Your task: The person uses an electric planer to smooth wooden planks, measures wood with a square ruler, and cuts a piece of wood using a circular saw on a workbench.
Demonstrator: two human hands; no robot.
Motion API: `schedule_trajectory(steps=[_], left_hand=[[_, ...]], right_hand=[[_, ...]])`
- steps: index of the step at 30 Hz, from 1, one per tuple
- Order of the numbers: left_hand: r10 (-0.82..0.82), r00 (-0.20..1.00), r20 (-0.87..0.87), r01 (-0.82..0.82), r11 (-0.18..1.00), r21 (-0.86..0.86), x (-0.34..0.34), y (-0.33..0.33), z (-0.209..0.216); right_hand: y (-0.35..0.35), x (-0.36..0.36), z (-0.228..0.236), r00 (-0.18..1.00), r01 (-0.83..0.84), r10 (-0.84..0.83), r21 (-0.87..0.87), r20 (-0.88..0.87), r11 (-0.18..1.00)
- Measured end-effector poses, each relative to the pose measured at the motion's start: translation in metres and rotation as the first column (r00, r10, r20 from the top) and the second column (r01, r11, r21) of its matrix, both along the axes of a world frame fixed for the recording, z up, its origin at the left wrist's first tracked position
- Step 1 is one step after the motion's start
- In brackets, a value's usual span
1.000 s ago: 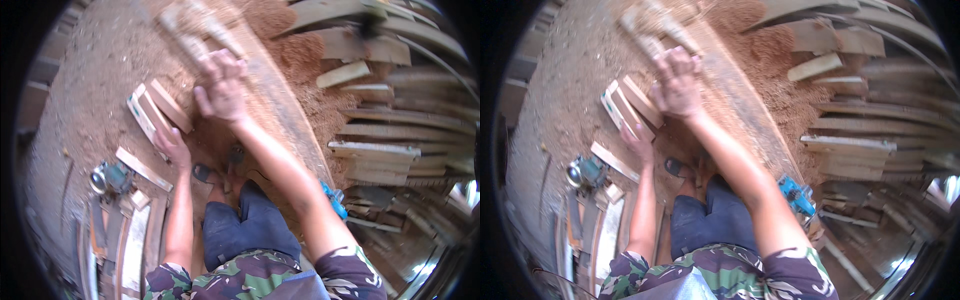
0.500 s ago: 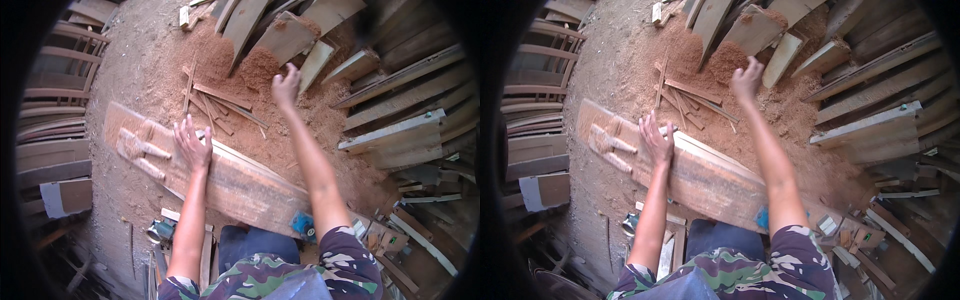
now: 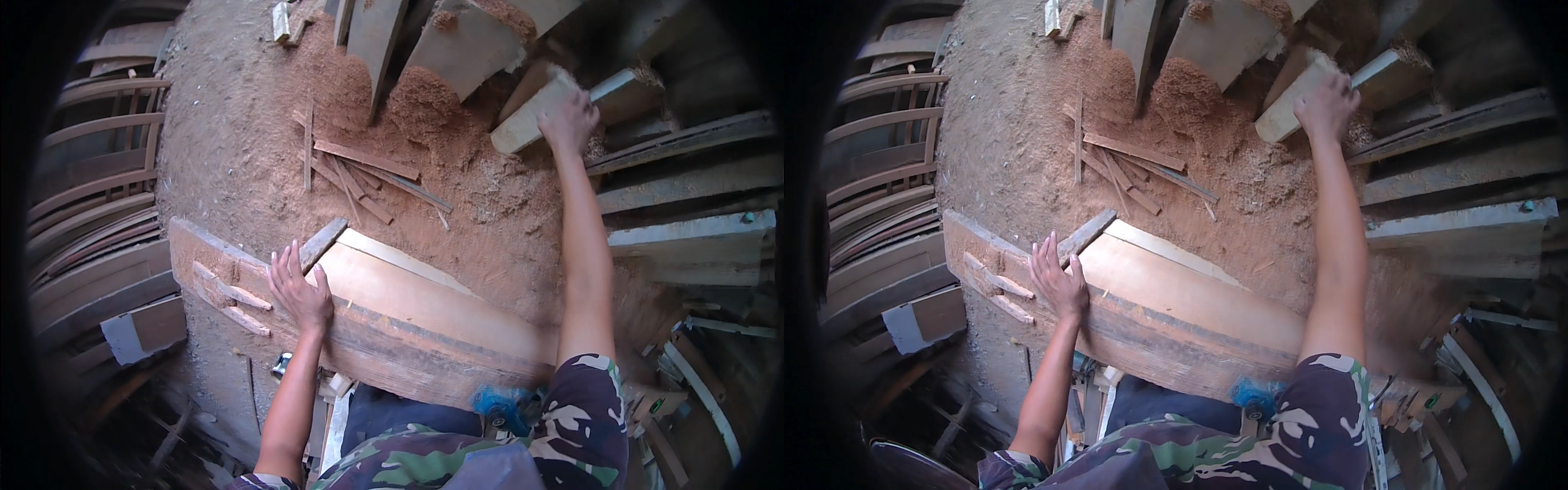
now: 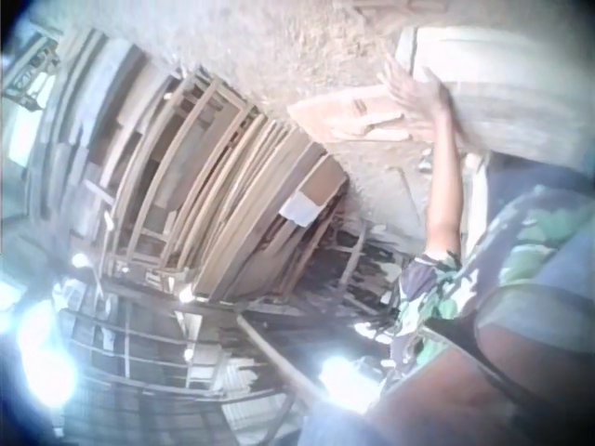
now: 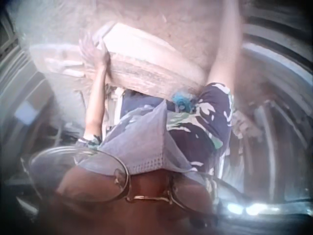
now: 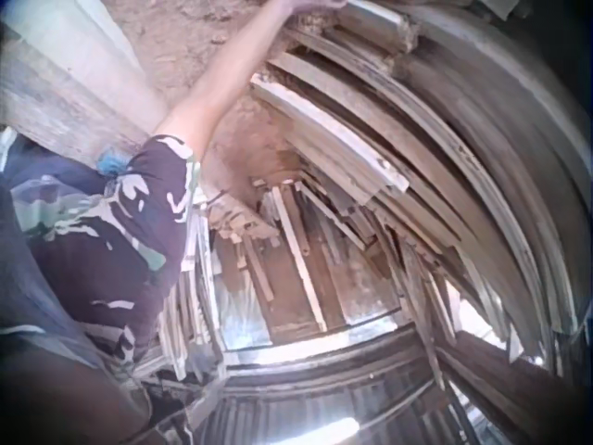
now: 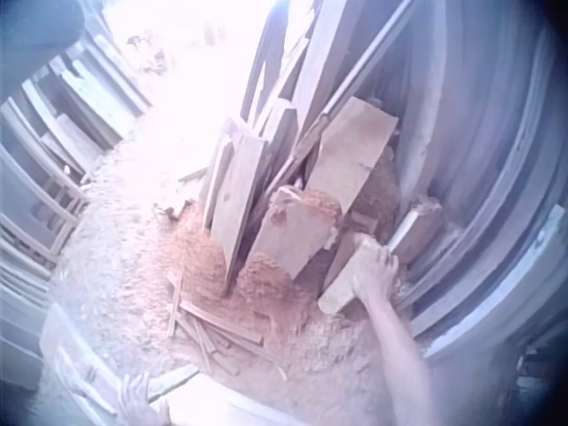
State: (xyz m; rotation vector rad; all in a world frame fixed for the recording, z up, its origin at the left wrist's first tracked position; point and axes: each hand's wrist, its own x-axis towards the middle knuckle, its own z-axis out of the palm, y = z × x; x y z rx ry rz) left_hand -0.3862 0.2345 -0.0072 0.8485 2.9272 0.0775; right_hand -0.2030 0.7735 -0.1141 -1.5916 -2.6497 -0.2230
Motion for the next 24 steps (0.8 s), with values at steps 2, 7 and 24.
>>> schedule_trajectory(steps=[2,7,24], left_hand=[[-0.024,1.000,0.012,0.024,1.000,0.001,-0.001,0.006,0.000],[-0.019,1.000,0.019,0.019,1.000,-0.023,0.002,-0.003,-0.002],[-0.027,0.999,0.022,0.027,1.000,-0.011,-0.003,0.002,-0.003]], right_hand=[[-0.020,0.056,0.012,0.980,0.039,-0.039,-0.005,-0.193,0.999],[-0.092,0.135,0.043,0.996,0.041,-0.070,-0.443,-0.051,0.896],[0.117,-0.057,0.008,0.987,0.040,-0.008,-0.201,0.159,0.979]])
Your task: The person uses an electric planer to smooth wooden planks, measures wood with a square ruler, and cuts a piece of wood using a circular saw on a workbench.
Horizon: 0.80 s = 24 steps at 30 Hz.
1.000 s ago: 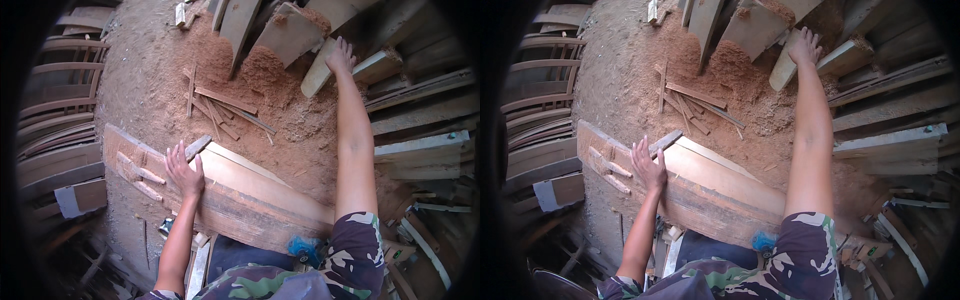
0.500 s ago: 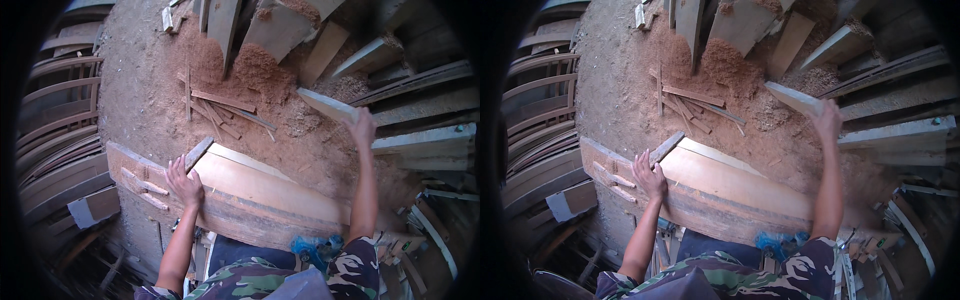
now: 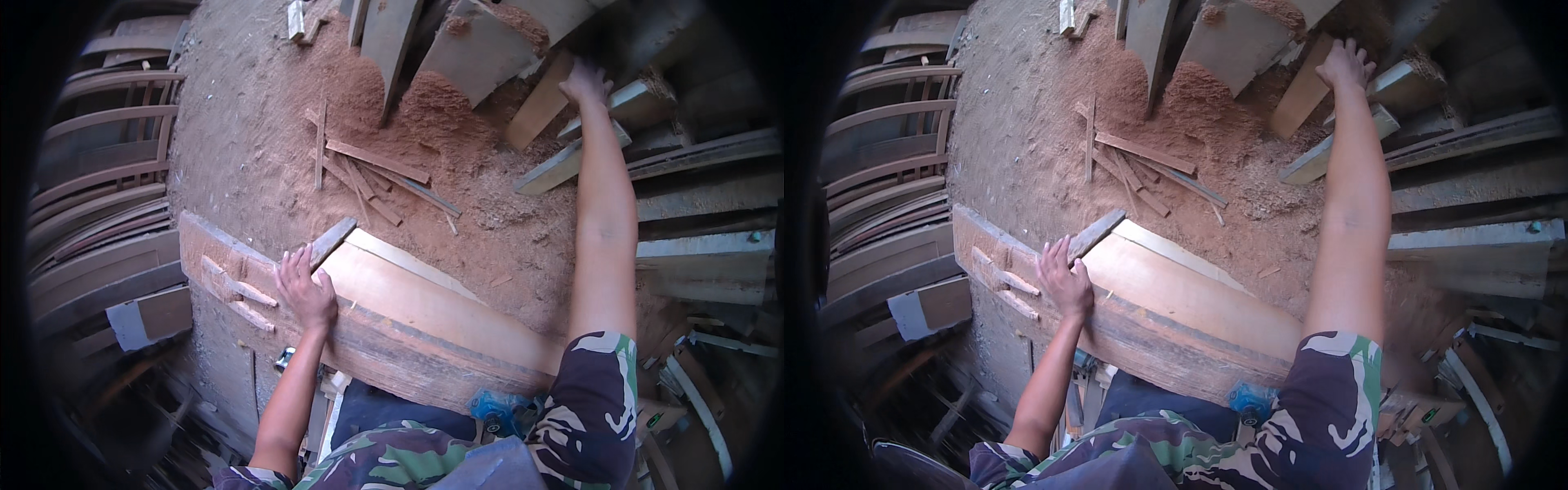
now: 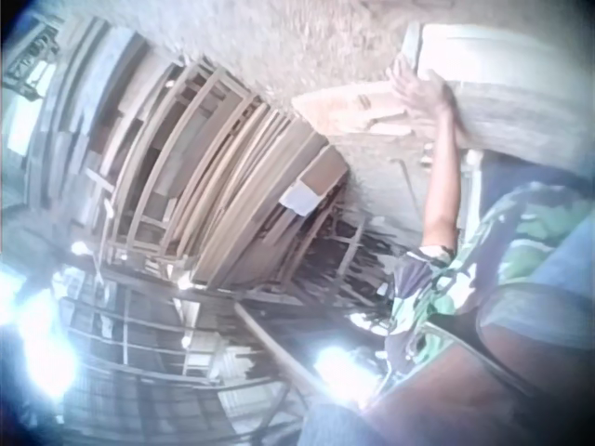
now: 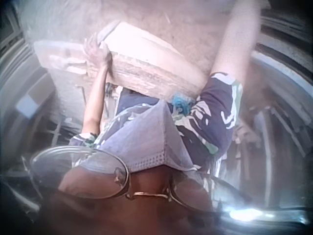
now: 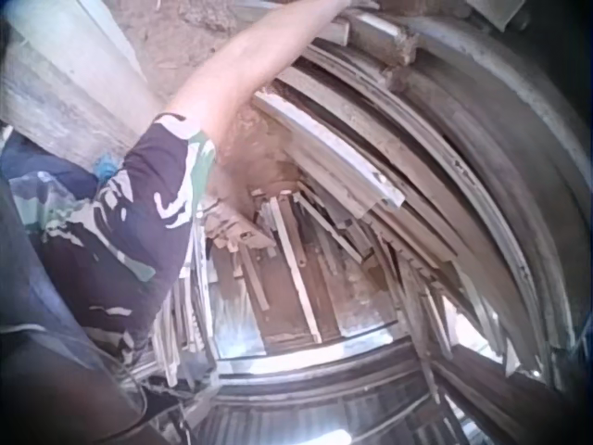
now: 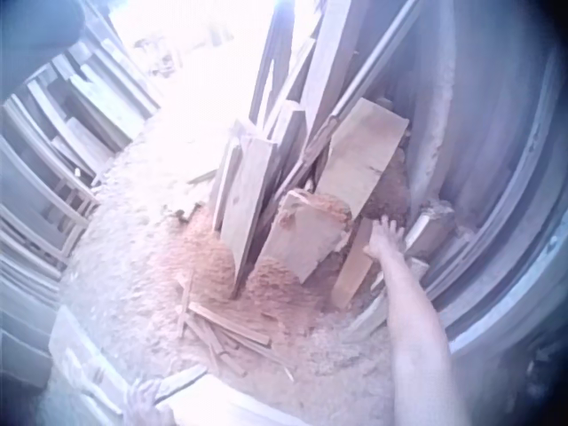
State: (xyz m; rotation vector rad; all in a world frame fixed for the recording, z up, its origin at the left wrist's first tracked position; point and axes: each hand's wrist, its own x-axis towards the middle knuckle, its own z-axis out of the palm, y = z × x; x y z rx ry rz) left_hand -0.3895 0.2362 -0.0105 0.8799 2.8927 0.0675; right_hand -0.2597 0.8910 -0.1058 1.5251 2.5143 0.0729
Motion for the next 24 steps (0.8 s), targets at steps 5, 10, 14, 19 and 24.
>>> schedule_trajectory(steps=[5,10,14,19,24], left_hand=[[0.015,1.000,0.013,-0.016,1.000,0.016,0.003,-0.009,0.003],[0.038,0.999,0.015,-0.039,0.998,0.039,0.005,-0.010,-0.002],[0.070,0.997,0.020,-0.071,0.996,0.048,0.005,-0.013,-0.001],[0.031,0.999,0.009,-0.032,0.987,0.159,0.004,-0.013,0.002],[-0.056,0.866,0.497,-0.375,0.584,0.720,0.017,-0.039,0.003]], right_hand=[[-0.062,0.018,0.025,0.964,-0.168,0.178,0.067,-0.195,0.983],[-0.199,0.074,0.023,0.942,-0.261,0.212,-0.169,-0.261,0.950],[-0.294,0.114,0.092,0.899,-0.236,0.097,-0.287,-0.427,0.928],[-0.385,0.166,0.226,0.605,-0.634,0.573,0.102,-0.553,0.767],[-0.506,0.180,0.310,0.381,-0.711,0.735,0.330,-0.562,0.621]])
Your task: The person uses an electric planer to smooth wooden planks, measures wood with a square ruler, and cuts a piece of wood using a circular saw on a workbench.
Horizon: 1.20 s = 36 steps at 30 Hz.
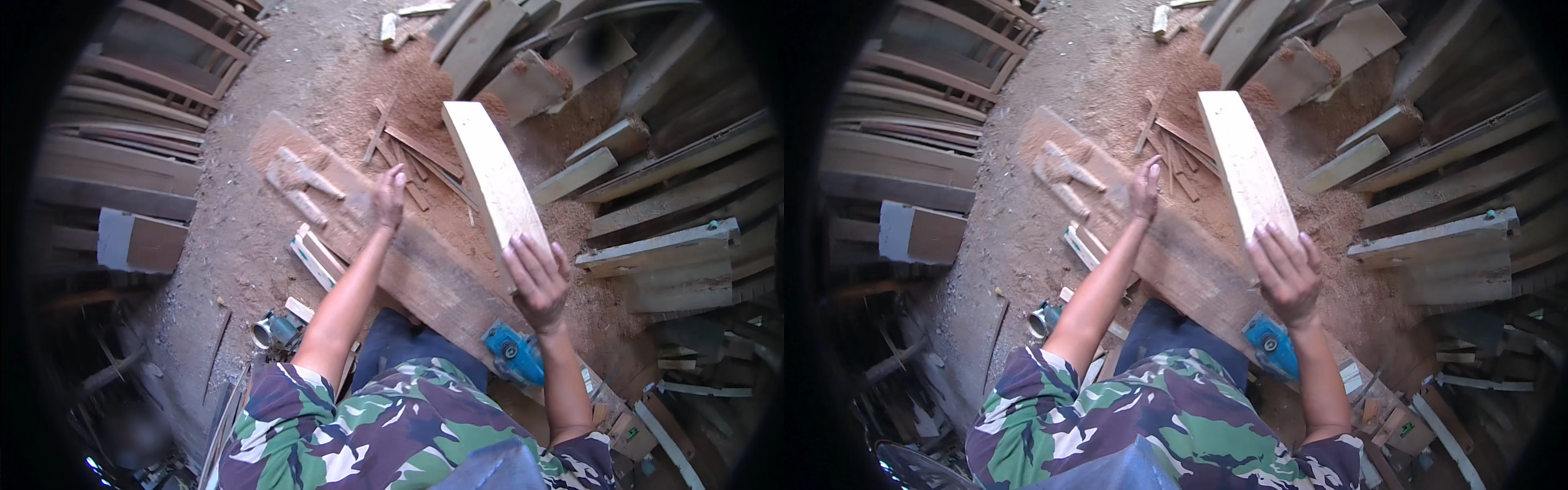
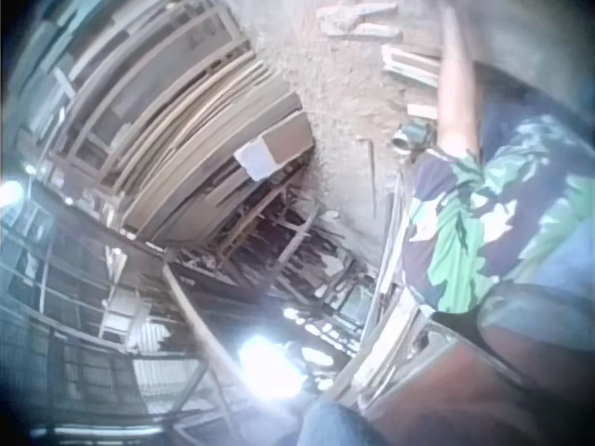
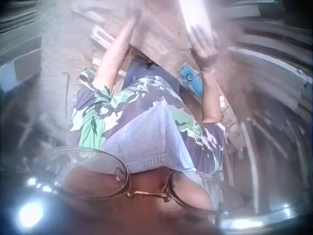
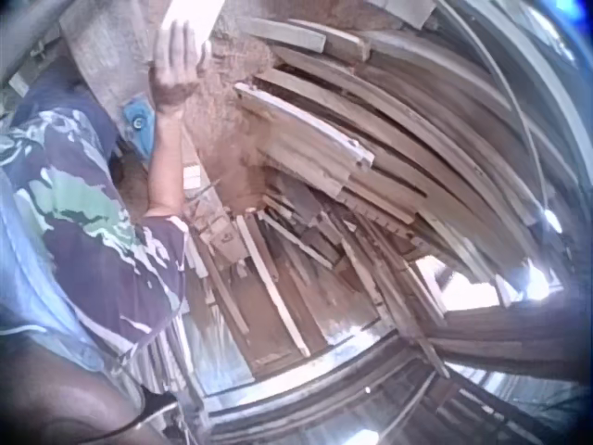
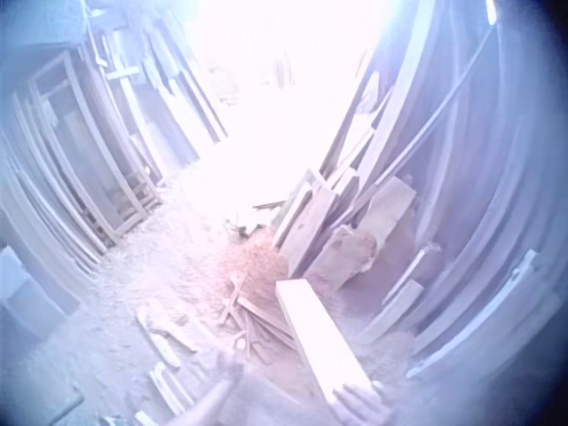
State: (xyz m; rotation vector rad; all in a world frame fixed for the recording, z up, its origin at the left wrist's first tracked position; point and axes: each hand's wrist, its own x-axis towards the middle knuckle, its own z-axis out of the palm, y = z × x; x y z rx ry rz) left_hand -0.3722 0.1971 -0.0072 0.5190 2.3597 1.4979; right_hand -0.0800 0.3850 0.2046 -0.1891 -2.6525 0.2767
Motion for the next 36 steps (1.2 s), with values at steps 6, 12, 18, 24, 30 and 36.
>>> schedule_trajectory(steps=[6,12,18,24,30,36], left_hand=[[-0.126,0.412,0.903,-0.595,0.713,0.371,0.161,-0.070,0.085],[-0.135,0.331,0.934,-0.547,0.779,0.307,0.207,-0.152,0.045],[-0.245,0.330,0.912,-0.600,0.691,0.403,0.203,-0.176,0.075],[-0.351,0.288,0.891,-0.643,0.618,0.452,0.198,-0.187,0.088],[-0.374,0.327,0.868,-0.643,0.585,0.494,0.205,-0.181,0.102],[-0.254,0.464,0.849,-0.645,0.560,0.520,0.198,-0.184,0.115]], right_hand=[[-0.137,0.044,-0.025,0.968,-0.252,0.251,0.073,0.021,0.965],[-0.221,0.082,-0.056,0.880,-0.440,0.382,0.183,0.284,0.879],[-0.275,0.084,0.021,0.951,-0.066,0.180,-0.401,0.253,0.914],[-0.272,0.078,0.042,0.985,-0.102,0.169,-0.656,0.039,0.748],[-0.254,0.097,0.052,0.943,-0.064,0.240,-0.582,0.232,0.811],[-0.185,0.187,0.005,0.833,0.394,-0.337,-0.045,0.438,0.918]])
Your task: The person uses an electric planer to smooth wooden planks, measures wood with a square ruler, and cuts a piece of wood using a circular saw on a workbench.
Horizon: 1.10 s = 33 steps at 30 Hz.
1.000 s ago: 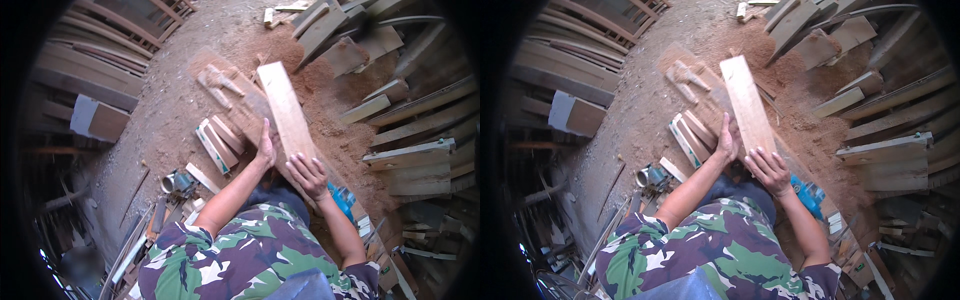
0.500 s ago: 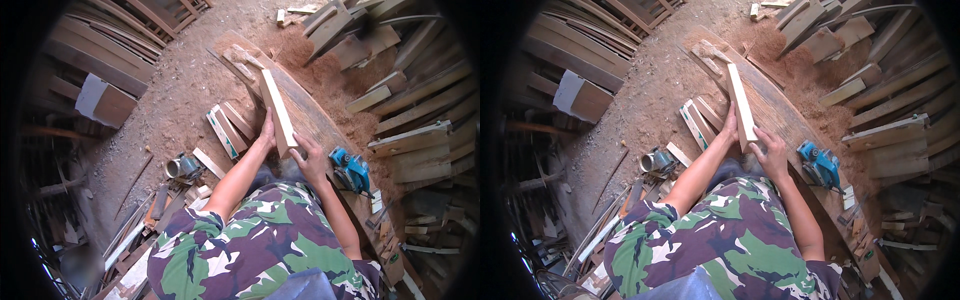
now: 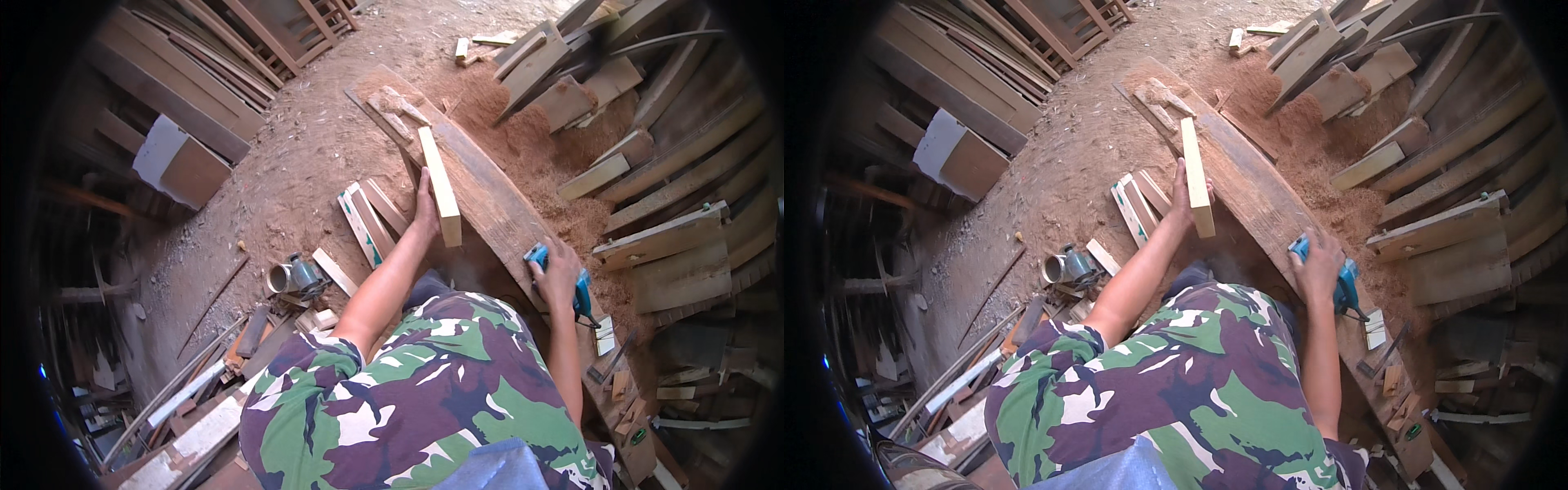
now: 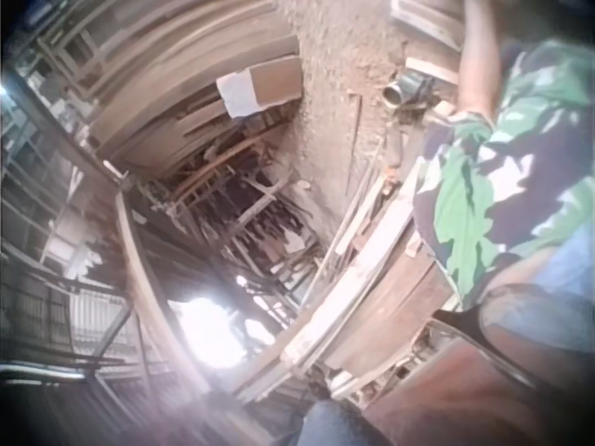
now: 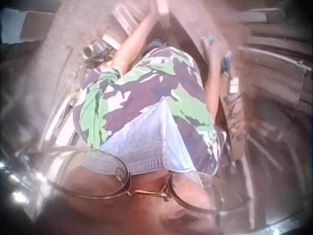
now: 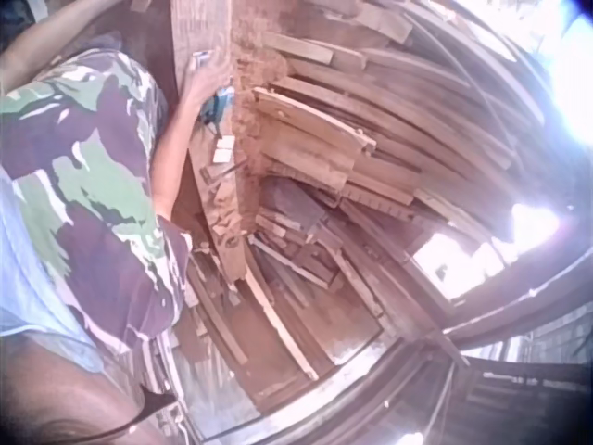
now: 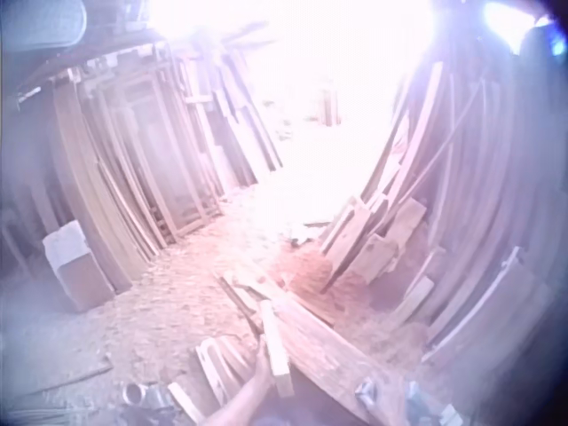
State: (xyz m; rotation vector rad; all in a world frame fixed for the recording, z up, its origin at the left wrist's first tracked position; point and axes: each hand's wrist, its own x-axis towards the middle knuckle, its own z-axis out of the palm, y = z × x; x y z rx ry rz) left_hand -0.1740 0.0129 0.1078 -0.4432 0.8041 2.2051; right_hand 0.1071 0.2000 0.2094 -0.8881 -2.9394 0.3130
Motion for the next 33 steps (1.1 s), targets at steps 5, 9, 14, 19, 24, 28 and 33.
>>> schedule_trajectory(steps=[5,9,14,19,24,28,33], left_hand=[[-0.017,0.996,0.093,0.012,0.998,0.054,-0.007,0.018,-0.020],[-0.042,0.966,0.255,-0.017,0.975,0.223,0.018,-0.001,-0.030],[-0.062,0.998,0.026,0.062,0.998,0.003,0.074,0.012,-0.016],[-0.014,1.000,0.011,0.015,0.995,-0.103,0.117,0.031,-0.002],[-0.065,0.983,-0.174,0.007,0.949,-0.315,0.149,0.045,0.017],[-0.063,0.988,-0.140,0.013,0.944,-0.329,0.152,0.052,0.012],[-0.135,0.965,-0.224,0.026,0.901,-0.432,0.153,0.044,0.022]], right_hand=[[0.071,0.098,-0.058,0.961,0.271,-0.275,-0.244,0.018,0.931],[0.096,0.146,-0.054,0.963,0.171,-0.227,-0.326,-0.142,0.930],[0.111,0.206,-0.064,0.921,0.184,-0.308,-0.432,-0.238,0.883],[0.117,0.236,-0.084,0.884,0.155,-0.403,-0.666,-0.236,0.730],[0.120,0.203,-0.061,0.931,-0.025,-0.211,-0.631,-0.297,0.775],[0.162,0.211,-0.083,0.901,0.157,-0.314,-0.449,-0.300,0.879],[0.156,0.237,-0.063,0.902,0.282,-0.389,-0.426,-0.188,0.860]])
